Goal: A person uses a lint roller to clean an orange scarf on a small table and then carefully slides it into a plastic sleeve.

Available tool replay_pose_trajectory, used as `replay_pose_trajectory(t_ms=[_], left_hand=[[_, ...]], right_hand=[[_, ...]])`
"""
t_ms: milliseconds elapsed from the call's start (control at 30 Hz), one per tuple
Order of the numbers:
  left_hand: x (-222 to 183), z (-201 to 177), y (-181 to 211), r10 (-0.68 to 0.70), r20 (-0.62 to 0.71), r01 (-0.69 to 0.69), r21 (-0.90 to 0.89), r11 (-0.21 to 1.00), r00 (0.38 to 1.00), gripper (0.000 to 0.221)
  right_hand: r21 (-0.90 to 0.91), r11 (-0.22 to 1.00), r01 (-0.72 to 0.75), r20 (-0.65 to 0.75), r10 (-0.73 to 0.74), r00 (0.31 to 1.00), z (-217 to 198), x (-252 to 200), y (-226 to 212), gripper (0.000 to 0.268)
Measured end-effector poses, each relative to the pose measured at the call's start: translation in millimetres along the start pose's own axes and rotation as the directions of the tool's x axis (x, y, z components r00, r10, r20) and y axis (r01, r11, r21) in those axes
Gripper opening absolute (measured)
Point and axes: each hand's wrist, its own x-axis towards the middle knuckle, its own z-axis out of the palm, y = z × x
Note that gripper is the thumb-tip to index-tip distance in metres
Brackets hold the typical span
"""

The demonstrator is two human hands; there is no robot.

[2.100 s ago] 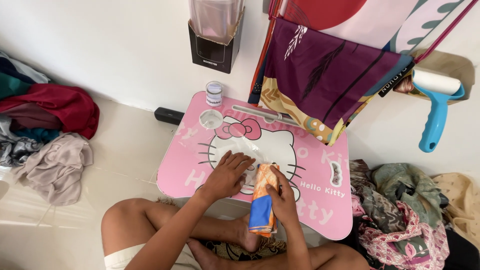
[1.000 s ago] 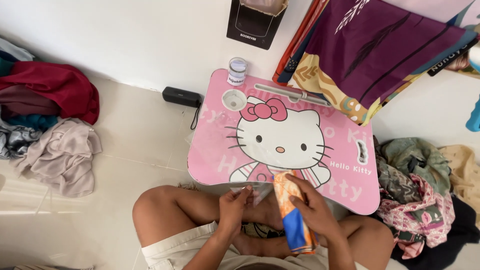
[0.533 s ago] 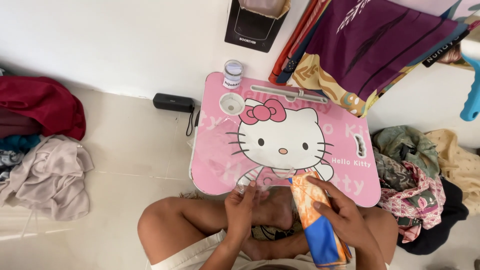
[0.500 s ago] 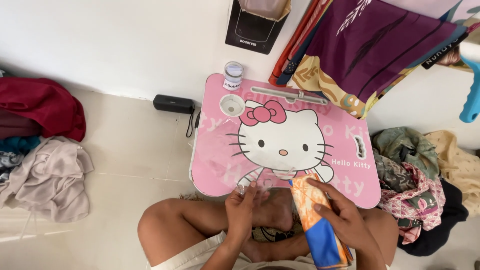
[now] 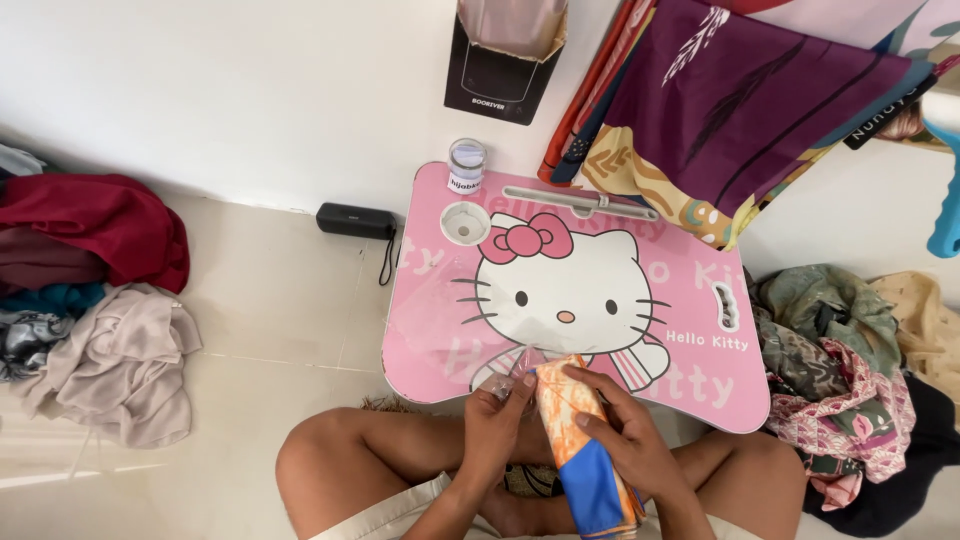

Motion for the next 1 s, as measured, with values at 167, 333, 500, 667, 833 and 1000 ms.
replay_pose_trajectory(t_ms=[167,333,500,667,833,1000], left_hand=[[-5,15,20,-0.062,0.046,0.063,-0.008,0.998,0.997,0.018],[-16,37,39,-0.153,0.053,0.151,0.025,0.988,0.987,0.041],[-23,55,41,-0.261,0.057,0.266,-0.121,0.956,0.964,0.032],[-4,51,3,-0.131,-0.065,0.121,-0.143,0.982,0.989,0.015],[2,53,8,-0.056,-0.195,0.025,-0.159,0.987,0.979,0.014],[-9,69,18,-0.050,-0.131,0.029,-0.153,0.988,0.990,0.027]], right_hand=[[0.055,0.998,0.039,-0.001,-0.039,0.999,-8,0,16,0.052],[0.212,0.977,0.006,0.000,-0.007,1.000,-11,1,23,0.068],[0.209,0.976,-0.055,0.036,0.049,0.998,-19,-2,11,0.093],[0.234,0.965,-0.117,0.009,0.118,0.993,-26,-22,41,0.111],[0.223,0.964,-0.147,0.076,0.133,0.988,-33,-43,75,0.103],[0.281,0.958,0.059,-0.310,0.033,0.950,-29,-49,86,0.058]])
